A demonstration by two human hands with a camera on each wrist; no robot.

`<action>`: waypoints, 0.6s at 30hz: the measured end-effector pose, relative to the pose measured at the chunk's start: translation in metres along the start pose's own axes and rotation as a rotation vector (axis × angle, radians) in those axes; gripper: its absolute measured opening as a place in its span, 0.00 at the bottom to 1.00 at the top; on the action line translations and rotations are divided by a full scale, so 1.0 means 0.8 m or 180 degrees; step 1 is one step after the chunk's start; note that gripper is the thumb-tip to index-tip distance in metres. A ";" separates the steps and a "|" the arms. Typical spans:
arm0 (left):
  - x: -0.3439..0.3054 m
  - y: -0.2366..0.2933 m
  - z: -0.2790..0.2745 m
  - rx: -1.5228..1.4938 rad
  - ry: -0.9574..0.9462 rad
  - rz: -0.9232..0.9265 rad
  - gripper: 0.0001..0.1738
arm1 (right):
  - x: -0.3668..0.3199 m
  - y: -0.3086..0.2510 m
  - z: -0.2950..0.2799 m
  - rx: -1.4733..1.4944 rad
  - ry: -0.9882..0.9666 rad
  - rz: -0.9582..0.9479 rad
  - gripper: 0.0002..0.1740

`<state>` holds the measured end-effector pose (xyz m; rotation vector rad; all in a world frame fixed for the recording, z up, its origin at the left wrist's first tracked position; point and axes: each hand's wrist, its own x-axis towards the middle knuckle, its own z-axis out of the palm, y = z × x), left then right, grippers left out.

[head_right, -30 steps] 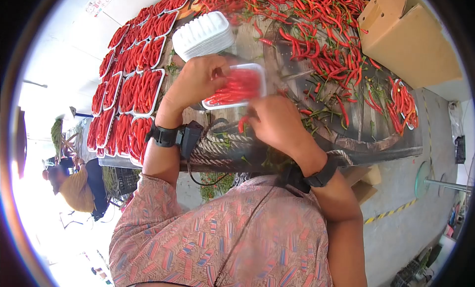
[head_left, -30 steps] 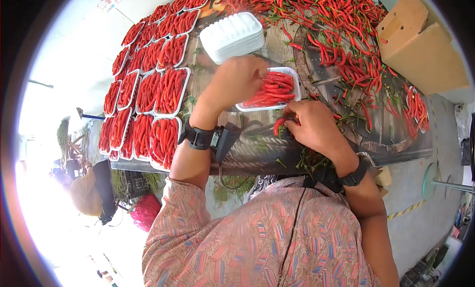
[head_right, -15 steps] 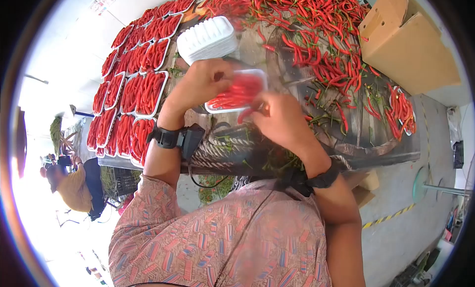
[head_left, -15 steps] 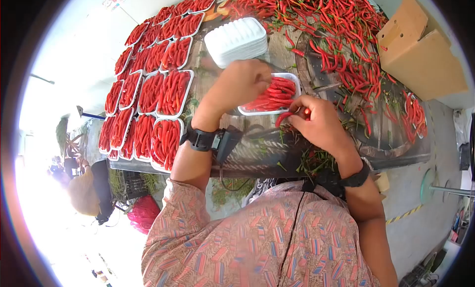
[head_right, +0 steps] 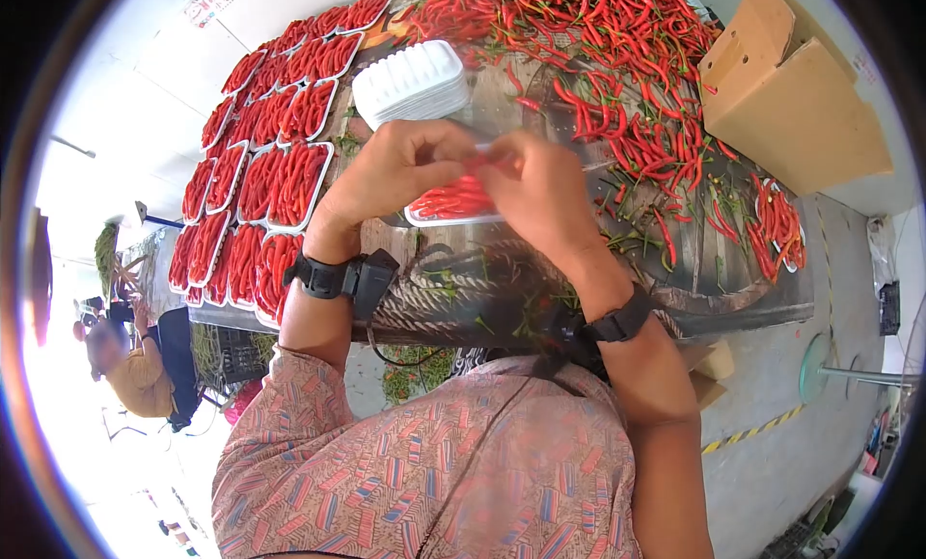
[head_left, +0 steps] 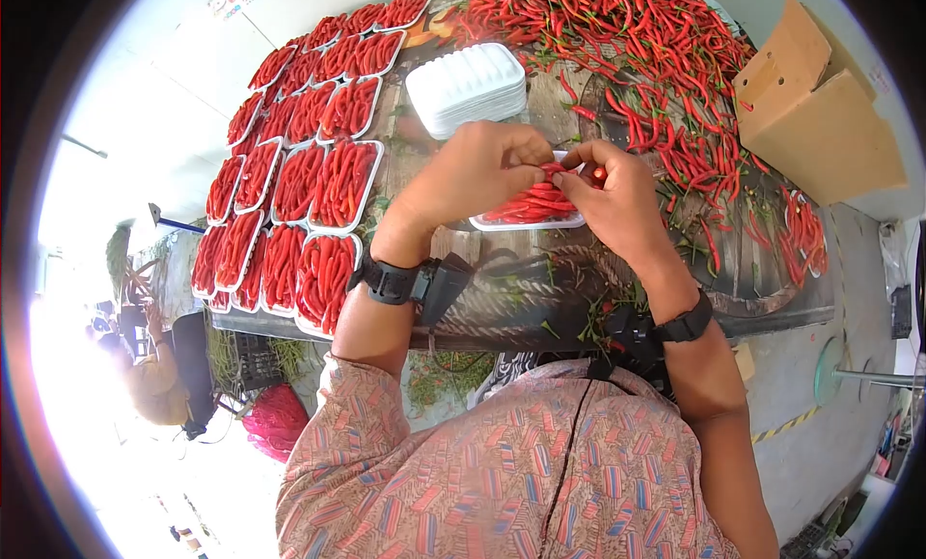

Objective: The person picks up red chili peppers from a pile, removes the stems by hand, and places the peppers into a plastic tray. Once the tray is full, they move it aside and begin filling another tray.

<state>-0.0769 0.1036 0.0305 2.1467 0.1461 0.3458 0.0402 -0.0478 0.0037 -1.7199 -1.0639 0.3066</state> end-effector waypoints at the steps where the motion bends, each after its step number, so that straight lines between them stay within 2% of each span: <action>1: 0.001 -0.001 -0.004 0.0046 0.0071 -0.0095 0.09 | 0.001 0.001 0.001 0.0100 0.0017 -0.0037 0.08; 2: 0.001 -0.002 -0.007 0.0092 0.0142 -0.0192 0.09 | 0.001 0.002 0.001 0.0103 0.0014 -0.0042 0.08; 4: 0.001 -0.005 -0.015 0.0243 0.0310 -0.0352 0.08 | 0.002 0.005 -0.005 0.0295 -0.0043 0.0365 0.08; 5: 0.001 -0.006 -0.018 0.0387 0.0470 -0.0514 0.08 | 0.002 0.010 -0.007 0.0296 -0.0045 0.0361 0.08; 8: 0.002 -0.011 -0.020 0.0312 0.0396 -0.0751 0.07 | 0.000 0.022 -0.009 0.0218 -0.0025 0.0347 0.09; 12: 0.005 -0.013 -0.018 0.0344 0.0419 -0.0765 0.06 | 0.001 0.025 -0.004 0.0286 -0.0072 0.0353 0.10; 14: 0.007 -0.024 -0.016 0.0182 0.0427 -0.0578 0.06 | 0.005 0.024 -0.001 0.0355 -0.0062 0.0353 0.10; 18: 0.008 -0.026 -0.015 0.0056 0.0434 -0.0550 0.06 | 0.018 0.022 0.005 0.0120 -0.0213 0.0353 0.11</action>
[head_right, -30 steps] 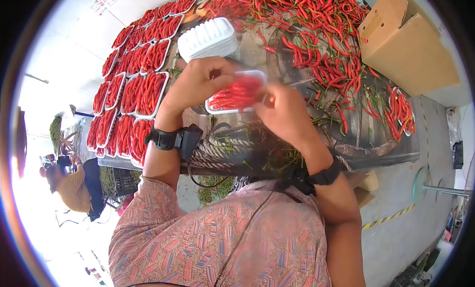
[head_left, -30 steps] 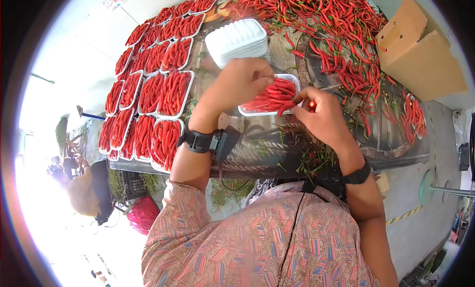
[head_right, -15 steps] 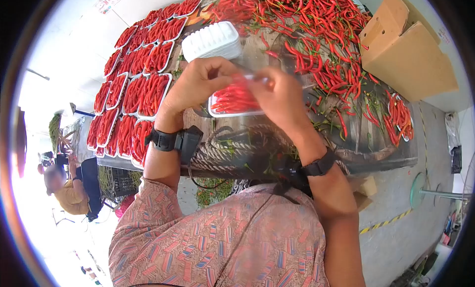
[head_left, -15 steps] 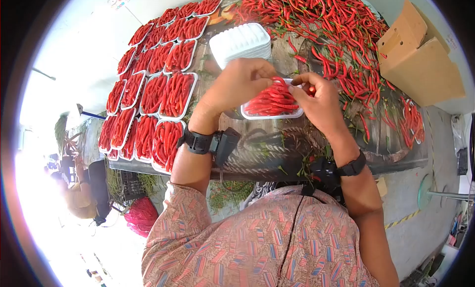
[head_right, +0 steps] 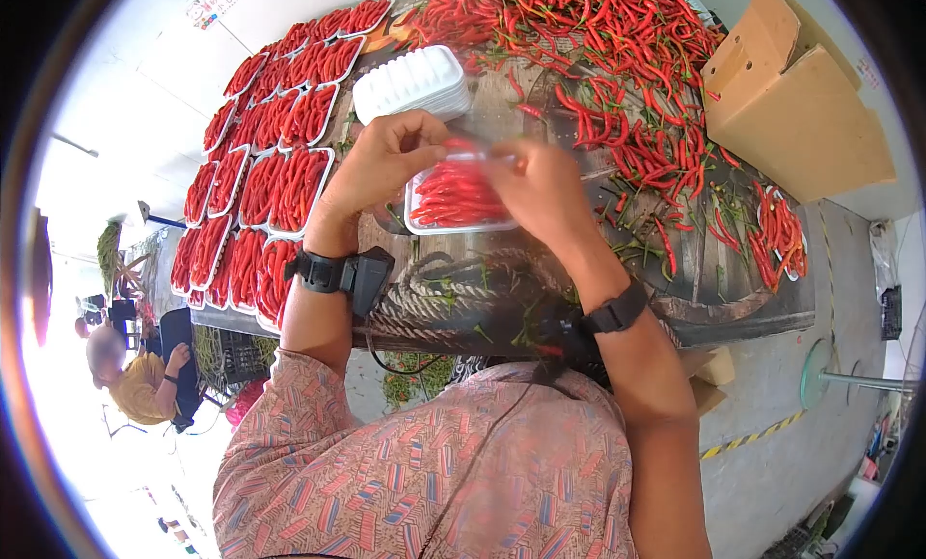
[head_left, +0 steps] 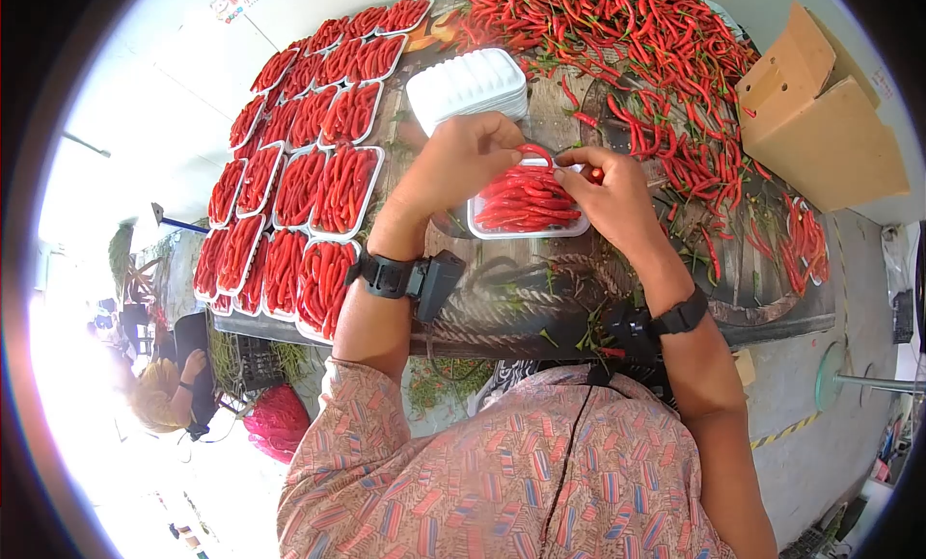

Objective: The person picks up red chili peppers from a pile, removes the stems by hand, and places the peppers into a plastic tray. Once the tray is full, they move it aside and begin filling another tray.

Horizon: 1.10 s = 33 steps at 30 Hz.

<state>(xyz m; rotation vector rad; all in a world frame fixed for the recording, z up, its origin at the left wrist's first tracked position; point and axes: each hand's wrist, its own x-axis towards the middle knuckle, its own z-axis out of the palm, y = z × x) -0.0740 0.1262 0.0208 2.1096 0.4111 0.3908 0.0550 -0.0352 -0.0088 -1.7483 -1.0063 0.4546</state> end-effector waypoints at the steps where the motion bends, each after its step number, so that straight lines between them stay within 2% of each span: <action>1: 0.000 -0.001 0.000 -0.0033 -0.0018 0.0000 0.07 | 0.004 0.003 0.003 -0.0046 -0.0007 -0.0057 0.11; 9: -0.001 -0.001 0.000 -0.0058 -0.0008 -0.0025 0.07 | 0.019 0.006 0.009 -0.0106 -0.0141 -0.0129 0.10; 11: -0.003 0.004 0.000 0.0243 -0.0007 -0.0018 0.02 | 0.024 0.008 0.009 -0.0105 -0.0170 -0.0167 0.10; 12: -0.003 -0.001 0.000 0.0237 0.0000 -0.0020 0.02 | 0.027 0.009 0.008 -0.0402 -0.0186 -0.0188 0.10; 14: 0.001 -0.016 0.002 0.0593 0.0071 0.0417 0.03 | 0.031 0.011 0.009 -0.0706 -0.0206 -0.0211 0.10; 16: 0.002 -0.017 0.002 0.0696 0.0086 0.0416 0.03 | 0.033 0.013 0.011 -0.1048 -0.0191 -0.0500 0.10; 22: 0.002 -0.019 0.001 0.0939 0.0148 0.0556 0.05 | 0.039 0.012 0.014 -0.1496 -0.0196 -0.0807 0.10; 27: 0.002 -0.021 0.002 0.0993 0.0123 0.0519 0.05 | 0.041 0.006 0.014 -0.1560 -0.0203 -0.0704 0.09; 33: 0.004 -0.028 0.002 0.0978 0.0110 0.0414 0.09 | 0.044 0.008 0.014 -0.1251 -0.0162 -0.0676 0.09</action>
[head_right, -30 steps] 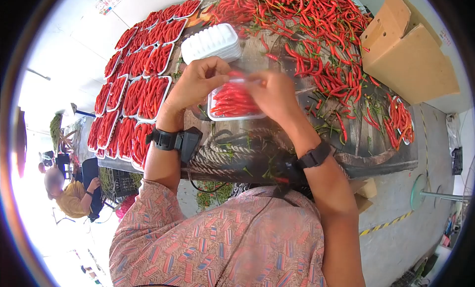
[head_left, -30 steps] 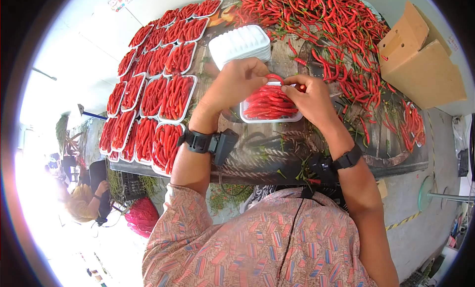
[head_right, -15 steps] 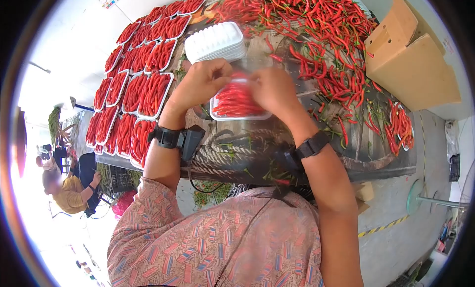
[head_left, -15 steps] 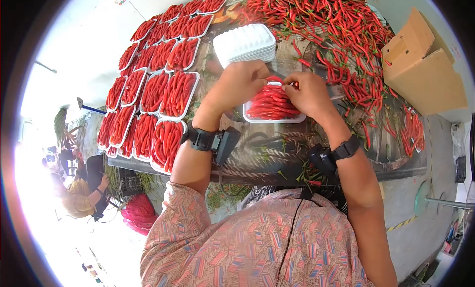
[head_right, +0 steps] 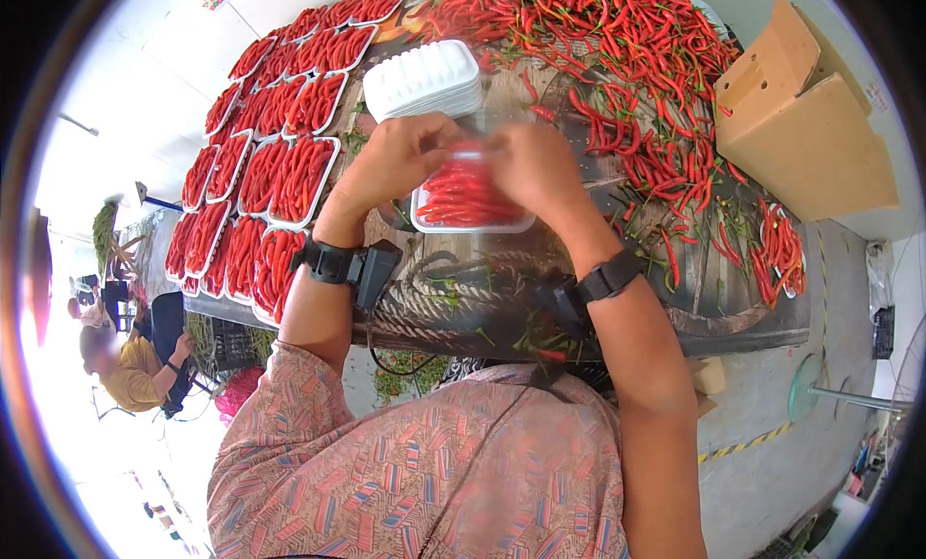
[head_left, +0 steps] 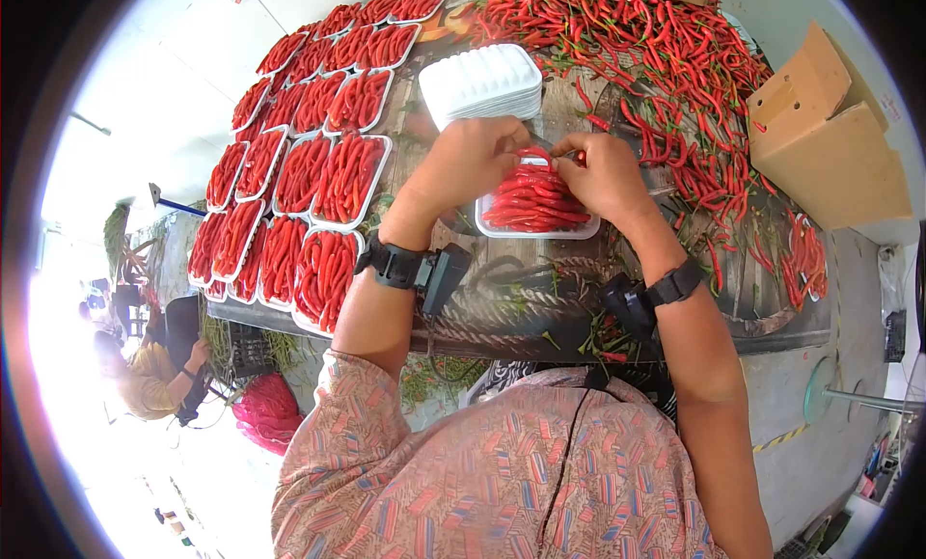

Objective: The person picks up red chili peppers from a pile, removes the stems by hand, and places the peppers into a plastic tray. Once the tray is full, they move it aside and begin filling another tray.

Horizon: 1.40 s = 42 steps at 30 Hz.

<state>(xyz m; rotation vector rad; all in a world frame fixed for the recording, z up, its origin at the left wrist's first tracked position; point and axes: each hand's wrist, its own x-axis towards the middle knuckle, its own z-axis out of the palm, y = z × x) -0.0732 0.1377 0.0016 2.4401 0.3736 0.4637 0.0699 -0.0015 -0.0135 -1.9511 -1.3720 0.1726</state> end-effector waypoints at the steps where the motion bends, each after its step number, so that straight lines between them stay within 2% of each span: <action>1: 0.000 0.002 0.000 0.0043 -0.0022 0.0020 0.10 | 0.000 0.000 0.000 0.0066 0.0041 -0.0016 0.09; 20: 0.001 -0.002 0.001 0.0150 0.0054 0.0055 0.09 | 0.009 0.001 0.001 0.0162 -0.0239 0.0215 0.09; 27: 0.001 -0.004 0.000 -0.0004 -0.0146 -0.0158 0.09 | 0.010 0.010 0.010 0.0189 -0.0065 -0.0051 0.09; 30: 0.001 -0.006 0.002 -0.0154 0.0045 0.0087 0.10 | 0.010 0.011 0.011 0.0203 -0.0037 -0.0105 0.09; 32: 0.000 0.002 -0.002 -0.0388 -0.0126 -0.0245 0.10 | 0.010 0.010 0.010 0.0226 -0.0033 -0.0100 0.09; 36: 0.002 0.002 0.000 -0.0508 0.0012 -0.0179 0.09 | 0.009 0.005 0.006 0.0288 0.0045 -0.0060 0.09; 42: 0.005 0.003 0.001 -0.0845 0.0189 -0.0531 0.10 | 0.010 -0.003 -0.004 0.0487 -0.0049 0.0185 0.10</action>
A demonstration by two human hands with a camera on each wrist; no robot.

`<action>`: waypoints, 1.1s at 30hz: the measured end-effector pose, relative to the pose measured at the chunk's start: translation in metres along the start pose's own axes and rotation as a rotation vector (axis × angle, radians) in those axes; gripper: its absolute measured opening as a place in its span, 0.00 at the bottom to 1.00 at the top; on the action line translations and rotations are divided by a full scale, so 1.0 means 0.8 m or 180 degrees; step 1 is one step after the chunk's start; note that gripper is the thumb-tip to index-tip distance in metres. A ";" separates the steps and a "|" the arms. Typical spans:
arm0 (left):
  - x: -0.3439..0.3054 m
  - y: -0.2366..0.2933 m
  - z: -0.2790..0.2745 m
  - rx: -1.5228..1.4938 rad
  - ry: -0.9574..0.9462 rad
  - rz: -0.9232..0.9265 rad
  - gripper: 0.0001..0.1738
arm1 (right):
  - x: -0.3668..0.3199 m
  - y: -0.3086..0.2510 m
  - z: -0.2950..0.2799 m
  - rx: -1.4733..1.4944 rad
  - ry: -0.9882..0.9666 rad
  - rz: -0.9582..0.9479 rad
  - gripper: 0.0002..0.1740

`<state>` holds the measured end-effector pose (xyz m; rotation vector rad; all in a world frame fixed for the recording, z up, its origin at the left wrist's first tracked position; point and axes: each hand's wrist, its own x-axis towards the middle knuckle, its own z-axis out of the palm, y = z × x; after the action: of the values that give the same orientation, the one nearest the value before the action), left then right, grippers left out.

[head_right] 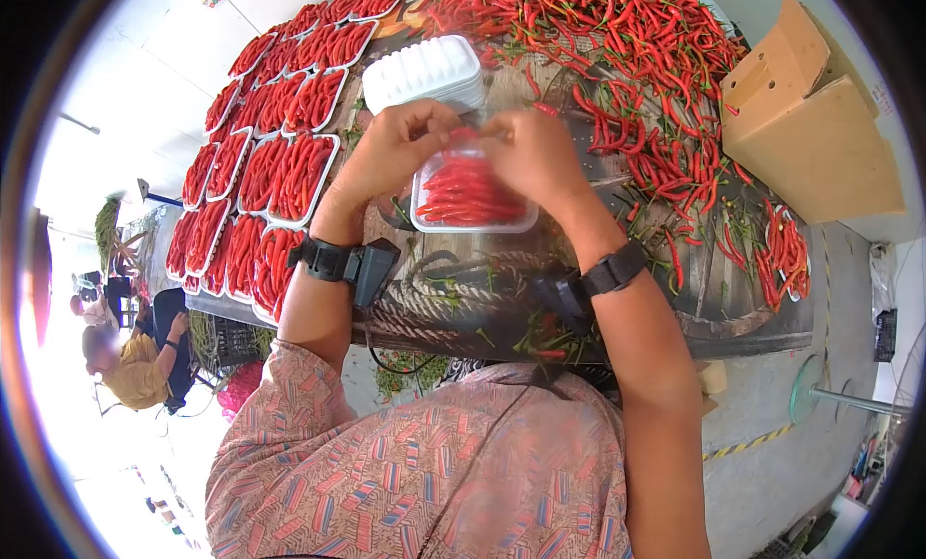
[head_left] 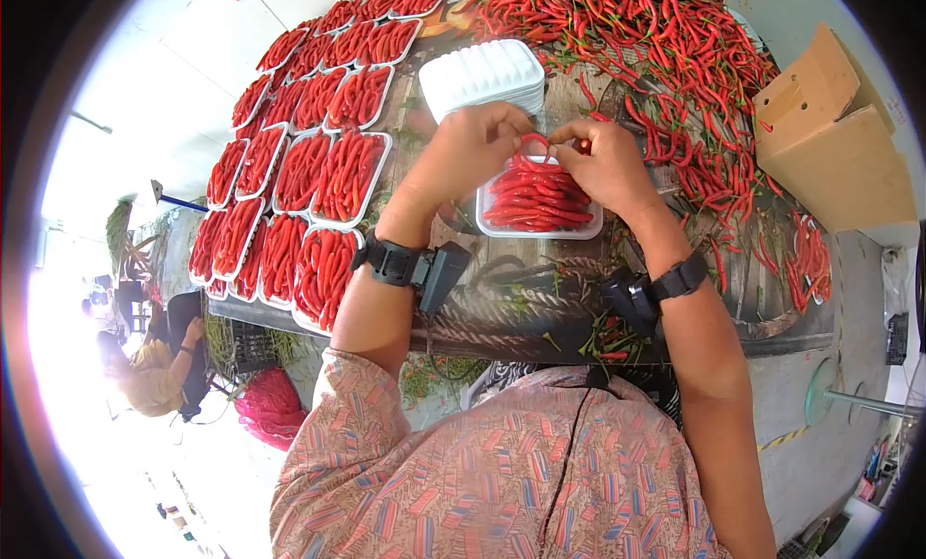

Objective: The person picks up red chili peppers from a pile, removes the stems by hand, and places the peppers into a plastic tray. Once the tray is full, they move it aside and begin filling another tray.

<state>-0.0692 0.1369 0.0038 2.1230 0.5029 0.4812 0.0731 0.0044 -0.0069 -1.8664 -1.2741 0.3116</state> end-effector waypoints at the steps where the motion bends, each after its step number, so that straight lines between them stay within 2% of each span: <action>1: 0.000 -0.002 0.000 -0.0055 -0.0004 0.0003 0.10 | 0.000 0.000 0.000 0.0076 -0.0034 0.0054 0.10; 3: 0.001 -0.005 0.001 -0.0109 -0.0010 0.0007 0.10 | 0.000 0.002 -0.001 0.0056 -0.0054 0.0049 0.10; 6: 0.001 -0.008 -0.002 0.0065 -0.0326 0.0140 0.08 | -0.001 0.005 0.002 0.0061 -0.0094 0.0079 0.09; 8: -0.002 -0.005 -0.003 0.0172 -0.0591 0.0025 0.07 | -0.002 0.006 0.003 0.0085 -0.0114 0.0115 0.09; 12: -0.003 0.003 -0.007 0.0312 -0.0642 -0.0362 0.11 | -0.005 0.003 0.006 -0.0070 -0.0149 -0.0025 0.09; 27: -0.002 -0.009 -0.003 0.0727 -0.0568 0.0029 0.13 | -0.007 0.002 0.009 -0.0309 -0.0141 -0.0254 0.09; 29: -0.003 -0.012 -0.001 0.0716 -0.0345 0.0424 0.07 | -0.007 0.002 0.009 -0.0341 -0.0198 -0.0174 0.08; 33: -0.003 -0.008 -0.004 0.0833 -0.0424 0.0462 0.06 | -0.007 0.004 0.013 -0.0384 -0.0181 -0.0313 0.08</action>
<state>-0.0738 0.1415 0.0000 2.4364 0.3524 0.3669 0.0667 0.0042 -0.0172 -1.8997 -1.4464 0.2415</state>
